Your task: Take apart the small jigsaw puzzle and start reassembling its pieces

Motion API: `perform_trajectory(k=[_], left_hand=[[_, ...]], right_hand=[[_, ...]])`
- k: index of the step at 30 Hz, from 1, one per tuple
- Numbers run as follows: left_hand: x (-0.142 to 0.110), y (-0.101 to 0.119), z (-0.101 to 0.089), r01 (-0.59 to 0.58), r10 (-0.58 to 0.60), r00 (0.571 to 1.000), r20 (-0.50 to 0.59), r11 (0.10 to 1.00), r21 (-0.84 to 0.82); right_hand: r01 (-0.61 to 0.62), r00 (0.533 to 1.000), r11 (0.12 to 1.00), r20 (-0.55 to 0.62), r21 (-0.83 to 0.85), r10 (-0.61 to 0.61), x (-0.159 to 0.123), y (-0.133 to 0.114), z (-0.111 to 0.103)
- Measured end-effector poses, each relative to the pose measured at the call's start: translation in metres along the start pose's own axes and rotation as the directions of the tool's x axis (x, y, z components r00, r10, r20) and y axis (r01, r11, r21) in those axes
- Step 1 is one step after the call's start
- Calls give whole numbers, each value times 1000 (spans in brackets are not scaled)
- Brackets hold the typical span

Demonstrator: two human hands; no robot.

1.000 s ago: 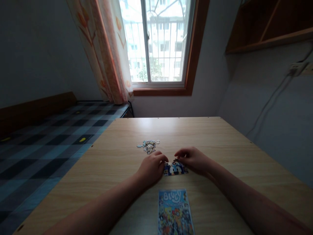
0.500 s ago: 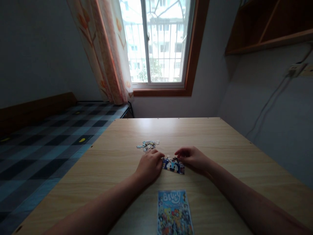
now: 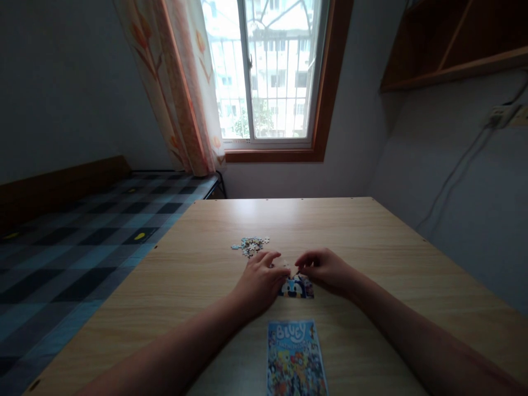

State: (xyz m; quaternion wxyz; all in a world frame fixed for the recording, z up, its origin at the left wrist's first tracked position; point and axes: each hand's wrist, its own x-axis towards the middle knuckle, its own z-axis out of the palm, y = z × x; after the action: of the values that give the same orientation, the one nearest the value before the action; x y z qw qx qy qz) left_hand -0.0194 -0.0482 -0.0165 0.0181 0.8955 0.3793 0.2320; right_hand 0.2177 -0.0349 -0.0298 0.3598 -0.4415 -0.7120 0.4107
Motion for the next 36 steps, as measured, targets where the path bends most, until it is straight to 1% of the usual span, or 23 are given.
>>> perform_trajectory(k=[3,4,6,8,10,11,13,15,16,19,21,25,28,31,33,36], left_hand=[[1,-1,0,-9,9,1000,-3,1000,5],[1,-2,0,-13,13,1000,-10,1000,3],[2,-1,-1,-16,16,1000,-19,1000,-3],[2,0,-2,-12,12,1000,-22,1000,-11],[1,2,-3,4,-4,1000,-20,1000,-16],[1,3,-4,17,-17,1000,-21,1000,-16],[1,3,-6,52,-52,998,-31,999,-12],[2,2,-8,84,-84,995,-46,996,-6],[2,1,-9,99,-99,994,-51,995,-3],[4,-1,-11,139,-139,989,-42,990,8],[5,-1,-13,160,-160,987,-15,987,12],[5,1,-16,151,-150,988,22,988,-14],[4,2,-16,81,-80,997,21,996,-46],[3,0,-14,23,-21,999,37,999,-45],[3,-2,-12,30,-29,999,37,999,-23],[3,-3,-11,80,-80,997,19,997,14]], right_hand=[[4,1000,999,-31,48,-2,1,2,-1],[13,999,999,-52,40,-10,2,2,-1],[52,992,997,-115,-51,-58,3,1,-2],[122,977,970,-149,-211,-155,3,-2,-3],[204,958,922,-128,-329,-258,2,-6,-3],[241,951,905,-99,-351,-292,1,-8,-3],[296,945,892,-30,-341,-325,-1,-12,-3],[317,944,896,13,-311,-329,-4,-13,-3],[311,946,899,7,-307,-325,-4,-14,-4],[255,953,903,-68,-346,-295,-5,-12,-10],[230,954,893,-91,-387,-284,-6,-11,-15],[225,962,862,-38,-455,-271,-6,-8,-25],[225,971,851,38,-474,-236,-6,-7,-29],[235,971,852,75,-468,-226,-6,-7,-29],[244,969,851,82,-465,-232,-6,-7,-28],[265,963,839,92,-476,-252,-6,-9,-24]])
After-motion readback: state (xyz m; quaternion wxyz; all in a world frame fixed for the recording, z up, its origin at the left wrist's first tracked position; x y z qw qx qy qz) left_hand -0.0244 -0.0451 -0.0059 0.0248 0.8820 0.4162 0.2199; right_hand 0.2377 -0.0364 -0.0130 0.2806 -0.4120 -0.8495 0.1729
